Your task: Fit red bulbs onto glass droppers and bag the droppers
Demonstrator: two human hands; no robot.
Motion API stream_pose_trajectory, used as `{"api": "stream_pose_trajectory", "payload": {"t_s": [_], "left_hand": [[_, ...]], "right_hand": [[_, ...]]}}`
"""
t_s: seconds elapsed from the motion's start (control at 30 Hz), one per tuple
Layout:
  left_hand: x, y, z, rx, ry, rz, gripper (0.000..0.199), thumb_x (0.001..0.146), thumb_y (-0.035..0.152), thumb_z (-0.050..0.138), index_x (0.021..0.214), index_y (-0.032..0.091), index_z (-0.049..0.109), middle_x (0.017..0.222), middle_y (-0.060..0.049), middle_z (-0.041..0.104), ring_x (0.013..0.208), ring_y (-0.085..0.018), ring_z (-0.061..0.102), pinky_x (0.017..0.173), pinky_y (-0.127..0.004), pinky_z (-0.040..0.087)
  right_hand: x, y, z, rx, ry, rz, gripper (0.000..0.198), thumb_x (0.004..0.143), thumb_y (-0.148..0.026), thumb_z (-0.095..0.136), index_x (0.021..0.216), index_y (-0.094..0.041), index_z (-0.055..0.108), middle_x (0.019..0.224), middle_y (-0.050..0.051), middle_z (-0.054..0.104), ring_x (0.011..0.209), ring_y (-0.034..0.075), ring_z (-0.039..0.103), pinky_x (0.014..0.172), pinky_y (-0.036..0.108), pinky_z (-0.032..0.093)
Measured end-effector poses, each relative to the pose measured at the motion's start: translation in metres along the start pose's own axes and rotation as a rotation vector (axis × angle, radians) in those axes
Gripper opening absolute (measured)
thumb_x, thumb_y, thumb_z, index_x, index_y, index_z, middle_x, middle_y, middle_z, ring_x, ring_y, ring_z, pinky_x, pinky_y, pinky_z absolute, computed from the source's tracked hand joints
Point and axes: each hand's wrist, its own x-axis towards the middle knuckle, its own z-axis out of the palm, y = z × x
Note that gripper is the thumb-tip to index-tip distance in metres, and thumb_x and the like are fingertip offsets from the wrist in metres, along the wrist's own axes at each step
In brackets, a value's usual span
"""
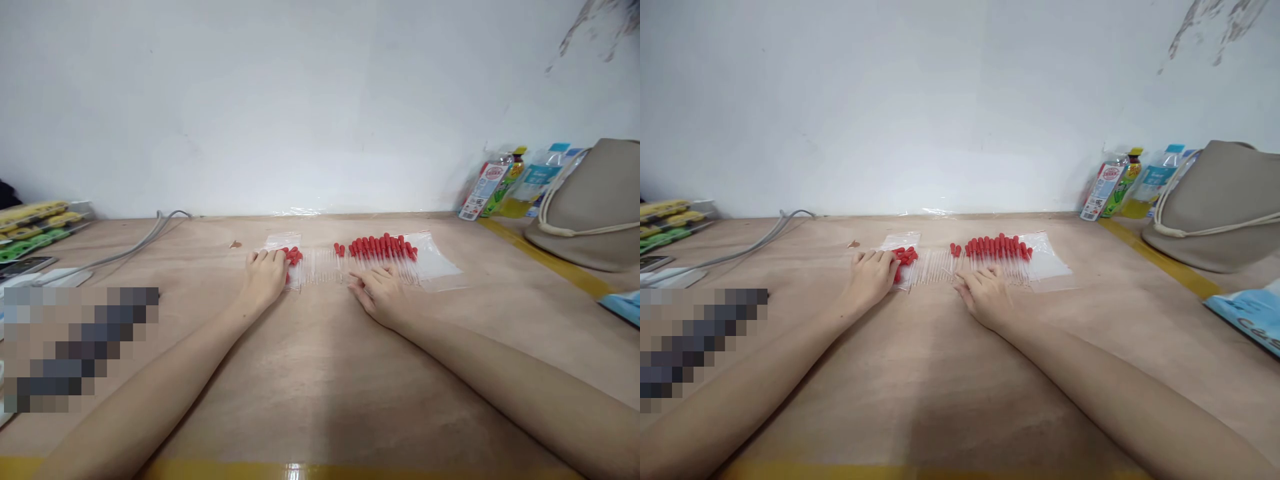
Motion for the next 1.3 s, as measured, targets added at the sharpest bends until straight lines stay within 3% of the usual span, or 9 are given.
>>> {"api": "stream_pose_trajectory", "payload": {"t_s": [0.1,0.2,0.33,0.43,0.63,0.87,1.3], "left_hand": [[0.001,0.010,-0.009,-0.122,0.045,0.030,0.026,0.090,0.022,0.032,0.081,0.014,0.056,0.079,-0.012,0.062,0.079,-0.025,0.055,0.068,-0.037,0.038],[-0.005,0.028,-0.017,-0.452,0.057,0.054,0.018,0.089,0.022,0.037,0.093,0.015,0.053,0.089,-0.009,0.061,0.081,-0.020,0.056,0.069,-0.031,0.043],[-0.018,0.047,-0.020,-0.730,-0.102,0.163,0.023,0.083,0.019,0.045,0.105,0.016,0.052,0.088,-0.006,0.061,0.075,-0.016,0.057,0.067,-0.028,0.046],[-0.023,0.052,-0.021,-0.734,-0.191,0.213,0.023,0.080,0.016,0.048,0.099,0.016,0.059,0.085,-0.006,0.060,0.080,-0.017,0.055,0.074,-0.031,0.045],[-0.018,0.054,-0.016,-0.740,-0.195,0.187,0.019,0.081,0.031,0.054,0.091,0.020,0.067,0.092,-0.006,0.056,0.087,-0.018,0.052,0.079,-0.033,0.043],[-0.016,0.053,-0.008,-0.857,-0.122,0.011,0.017,0.086,0.026,0.049,0.092,0.017,0.062,0.085,-0.004,0.063,0.081,-0.016,0.055,0.074,-0.030,0.044],[-0.018,0.054,-0.012,-1.012,-0.166,0.026,0.015,0.085,0.026,0.051,0.090,0.017,0.061,0.079,-0.001,0.066,0.069,-0.012,0.059,0.063,-0.023,0.045]], "right_hand": [[0.000,0.003,0.003,0.045,-0.023,-0.003,0.023,0.088,-0.026,0.044,0.097,-0.015,0.061,0.077,0.005,0.065,0.071,0.015,0.055,0.068,0.028,0.031],[-0.001,0.006,0.003,0.096,-0.023,0.015,0.022,0.087,-0.024,0.043,0.094,-0.017,0.063,0.080,0.005,0.065,0.071,0.014,0.054,0.070,0.029,0.033],[-0.004,0.009,-0.001,0.119,-0.024,0.031,0.018,0.085,-0.023,0.045,0.090,-0.018,0.062,0.083,0.004,0.065,0.074,0.014,0.056,0.076,0.030,0.032],[-0.004,0.009,-0.003,0.104,-0.037,0.030,0.017,0.084,-0.023,0.046,0.088,-0.018,0.062,0.082,0.003,0.065,0.071,0.013,0.056,0.079,0.032,0.030],[-0.002,0.006,-0.006,0.114,-0.068,-0.008,0.017,0.085,-0.023,0.046,0.086,-0.019,0.063,0.083,0.003,0.066,0.072,0.013,0.058,0.080,0.033,0.030],[-0.001,0.004,-0.007,0.136,-0.042,-0.049,0.018,0.087,-0.025,0.045,0.089,-0.018,0.062,0.081,0.003,0.067,0.072,0.012,0.057,0.080,0.032,0.030],[0.000,0.004,-0.002,0.303,-0.121,-0.100,0.019,0.087,-0.024,0.043,0.091,-0.018,0.061,0.080,0.004,0.064,0.073,0.013,0.054,0.074,0.031,0.030]]}}
